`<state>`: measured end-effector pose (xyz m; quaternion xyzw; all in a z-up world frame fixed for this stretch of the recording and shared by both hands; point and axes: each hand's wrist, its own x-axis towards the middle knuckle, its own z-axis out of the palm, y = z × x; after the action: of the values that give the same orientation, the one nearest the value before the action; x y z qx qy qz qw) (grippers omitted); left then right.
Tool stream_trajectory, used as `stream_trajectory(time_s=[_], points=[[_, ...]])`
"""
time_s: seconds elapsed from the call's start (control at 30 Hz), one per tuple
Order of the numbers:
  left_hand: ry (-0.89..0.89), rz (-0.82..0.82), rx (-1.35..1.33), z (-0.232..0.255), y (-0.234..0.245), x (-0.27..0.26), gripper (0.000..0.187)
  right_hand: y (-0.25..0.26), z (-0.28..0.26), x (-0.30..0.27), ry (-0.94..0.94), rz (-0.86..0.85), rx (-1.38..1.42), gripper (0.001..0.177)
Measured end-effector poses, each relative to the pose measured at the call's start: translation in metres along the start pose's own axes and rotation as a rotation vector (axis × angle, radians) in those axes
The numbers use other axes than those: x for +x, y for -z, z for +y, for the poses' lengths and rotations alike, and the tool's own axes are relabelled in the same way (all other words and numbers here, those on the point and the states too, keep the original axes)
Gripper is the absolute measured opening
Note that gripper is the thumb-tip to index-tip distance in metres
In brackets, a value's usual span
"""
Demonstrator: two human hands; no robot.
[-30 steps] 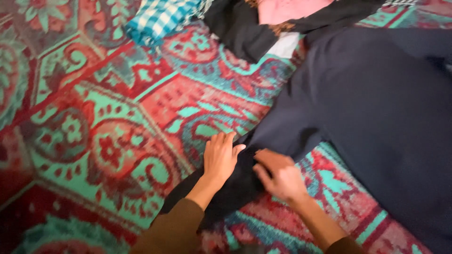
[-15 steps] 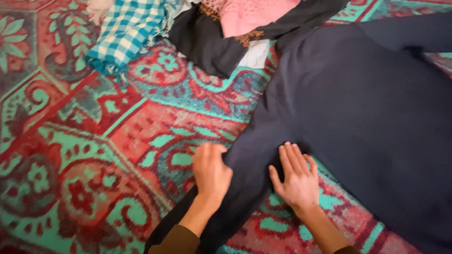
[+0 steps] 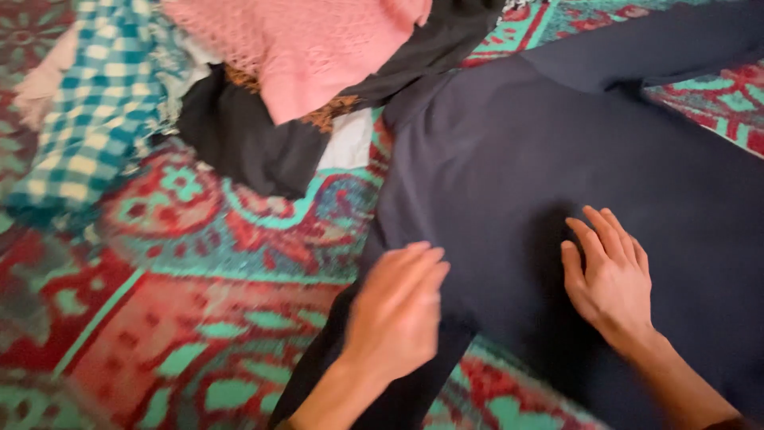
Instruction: Folding hoodies and placing them on a shelf in a closet
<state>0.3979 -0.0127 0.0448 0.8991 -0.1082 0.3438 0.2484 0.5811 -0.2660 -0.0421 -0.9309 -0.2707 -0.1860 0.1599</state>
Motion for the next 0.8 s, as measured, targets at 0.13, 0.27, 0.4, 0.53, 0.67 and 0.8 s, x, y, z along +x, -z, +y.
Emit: stream_trajectory(time_s=[0.13, 0.27, 0.4, 0.53, 0.67, 0.8], points=[[-0.030, -0.285, -0.184, -0.036, -0.093, 0.059, 0.039, -0.008, 0.040, 0.027, 0.017, -0.111, -0.097, 0.054], [0.089, -0.365, 0.157, -0.101, -0.101, 0.084, 0.045, 0.010, 0.103, 0.027, -0.319, -0.196, -0.102, 0.063], [0.368, -0.219, 0.634, -0.144, -0.128, 0.061, 0.054, 0.004, 0.128, 0.029, -0.386, -0.178, -0.183, 0.063], [-0.128, -0.255, 0.002, -0.115, -0.185, 0.159, 0.033, -0.004, 0.123, 0.021, -0.511, -0.191, -0.232, 0.064], [-0.121, -0.397, 0.112, -0.139, -0.267, 0.193, 0.054, -0.002, 0.130, 0.026, -0.493, -0.134, -0.202, 0.069], [0.160, -0.549, 0.209, -0.144, -0.272, 0.197, 0.069, -0.004, 0.143, 0.012, -0.297, -0.240, -0.310, 0.070]])
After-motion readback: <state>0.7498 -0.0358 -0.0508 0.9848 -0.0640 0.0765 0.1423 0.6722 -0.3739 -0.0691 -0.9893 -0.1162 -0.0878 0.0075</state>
